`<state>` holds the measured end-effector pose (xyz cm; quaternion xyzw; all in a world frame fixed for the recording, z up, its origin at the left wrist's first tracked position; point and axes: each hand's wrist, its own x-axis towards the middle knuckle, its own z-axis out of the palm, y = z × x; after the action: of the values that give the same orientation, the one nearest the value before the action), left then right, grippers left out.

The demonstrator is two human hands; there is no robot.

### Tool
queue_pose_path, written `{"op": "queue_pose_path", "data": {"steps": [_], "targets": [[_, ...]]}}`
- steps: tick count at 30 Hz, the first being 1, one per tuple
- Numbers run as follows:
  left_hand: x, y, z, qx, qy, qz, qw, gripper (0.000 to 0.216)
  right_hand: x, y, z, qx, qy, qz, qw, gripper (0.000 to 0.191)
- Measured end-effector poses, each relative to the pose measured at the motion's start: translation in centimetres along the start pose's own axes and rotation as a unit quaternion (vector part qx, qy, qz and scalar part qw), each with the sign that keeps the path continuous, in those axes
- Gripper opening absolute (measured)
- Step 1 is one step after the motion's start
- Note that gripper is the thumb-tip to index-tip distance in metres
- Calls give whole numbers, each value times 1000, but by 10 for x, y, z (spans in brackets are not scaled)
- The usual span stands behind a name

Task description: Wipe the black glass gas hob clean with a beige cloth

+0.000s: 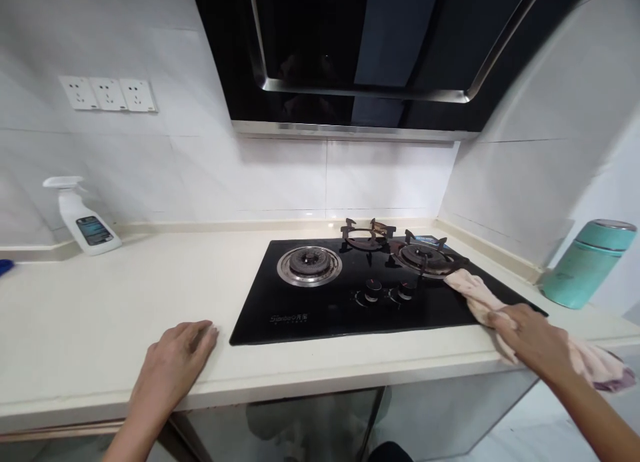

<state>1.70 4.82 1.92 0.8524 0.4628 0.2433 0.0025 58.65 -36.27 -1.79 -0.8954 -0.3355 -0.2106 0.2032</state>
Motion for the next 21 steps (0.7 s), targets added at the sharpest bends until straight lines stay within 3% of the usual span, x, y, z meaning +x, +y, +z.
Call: {"op": "queue_pose_path", "data": {"steps": [5, 12, 17, 21], "targets": [[-3, 2, 3, -6, 16, 10, 1000, 52, -33, -131, 1, 20, -31, -134, 990, 44], [-8, 6, 5, -24, 43, 10, 999, 42, -82, -297, 1, 129, -28, -272, 953, 19], [-10, 5, 8, -63, 67, -5, 996, 36, -111, -397, 14, 270, -52, -343, 898, 10], [-12, 4, 8, -83, 77, -47, 992, 32, -96, -465, 9, 448, -88, -328, 827, 18]]}}
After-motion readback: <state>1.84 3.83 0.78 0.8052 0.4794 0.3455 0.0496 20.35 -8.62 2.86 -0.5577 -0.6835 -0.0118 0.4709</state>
